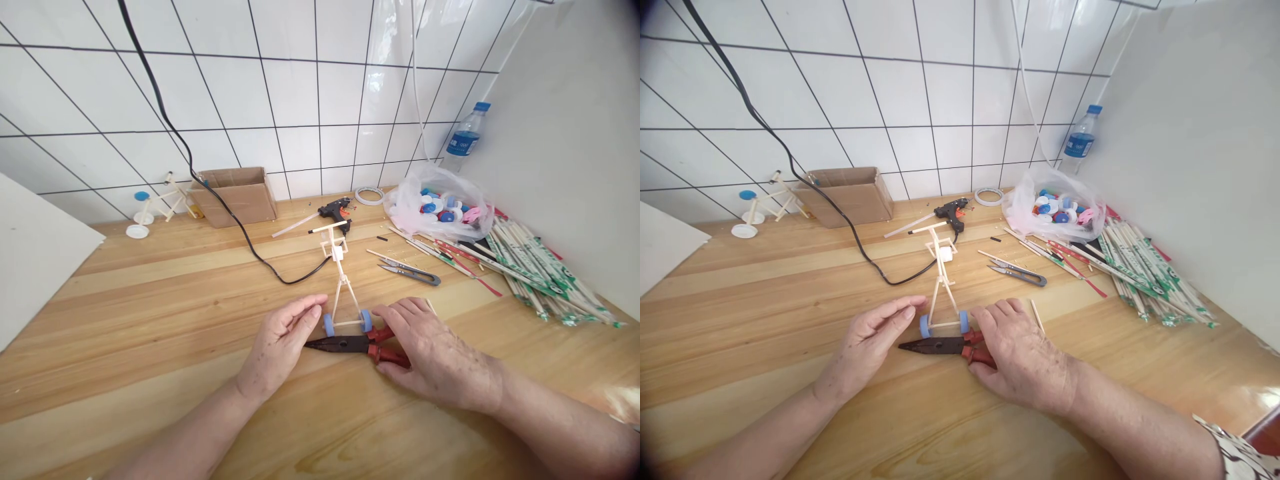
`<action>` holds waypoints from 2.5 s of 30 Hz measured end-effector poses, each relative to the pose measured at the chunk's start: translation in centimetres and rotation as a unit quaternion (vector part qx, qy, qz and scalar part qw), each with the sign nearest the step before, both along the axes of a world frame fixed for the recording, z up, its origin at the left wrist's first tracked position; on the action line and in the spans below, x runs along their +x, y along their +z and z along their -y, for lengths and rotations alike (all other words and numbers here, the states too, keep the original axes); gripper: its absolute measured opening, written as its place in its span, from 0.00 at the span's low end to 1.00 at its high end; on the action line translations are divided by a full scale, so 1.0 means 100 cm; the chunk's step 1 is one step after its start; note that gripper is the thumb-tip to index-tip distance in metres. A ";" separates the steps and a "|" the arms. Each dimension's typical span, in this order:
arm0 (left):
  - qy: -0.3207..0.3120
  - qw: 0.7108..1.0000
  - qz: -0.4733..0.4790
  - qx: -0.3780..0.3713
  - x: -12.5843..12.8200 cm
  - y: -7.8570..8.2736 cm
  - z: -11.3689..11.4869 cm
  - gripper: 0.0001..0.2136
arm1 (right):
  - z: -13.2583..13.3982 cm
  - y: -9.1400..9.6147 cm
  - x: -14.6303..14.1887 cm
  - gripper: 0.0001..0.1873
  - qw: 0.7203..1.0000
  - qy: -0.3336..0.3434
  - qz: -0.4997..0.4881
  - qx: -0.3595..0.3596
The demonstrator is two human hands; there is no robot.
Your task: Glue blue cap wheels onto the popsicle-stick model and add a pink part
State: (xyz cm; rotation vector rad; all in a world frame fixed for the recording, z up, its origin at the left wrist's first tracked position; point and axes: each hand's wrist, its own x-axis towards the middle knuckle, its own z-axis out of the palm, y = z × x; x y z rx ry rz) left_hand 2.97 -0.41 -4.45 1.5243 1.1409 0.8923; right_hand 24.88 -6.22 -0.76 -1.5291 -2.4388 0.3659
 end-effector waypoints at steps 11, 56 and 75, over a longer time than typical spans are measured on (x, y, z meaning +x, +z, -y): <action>0.000 1.000 0.009 -0.007 0.001 0.003 -0.001 0.15 | -0.009 0.004 0.019 0.14 0.990 -0.058 -0.058 0.111; 0.057 0.997 0.042 0.041 0.004 0.005 0.000 0.14 | -0.043 -0.012 0.038 0.18 0.973 -0.195 -0.118 -0.022; 0.040 0.998 0.035 0.043 0.003 0.000 -0.003 0.15 | -0.044 -0.013 0.042 0.18 0.975 -0.191 -0.105 -0.053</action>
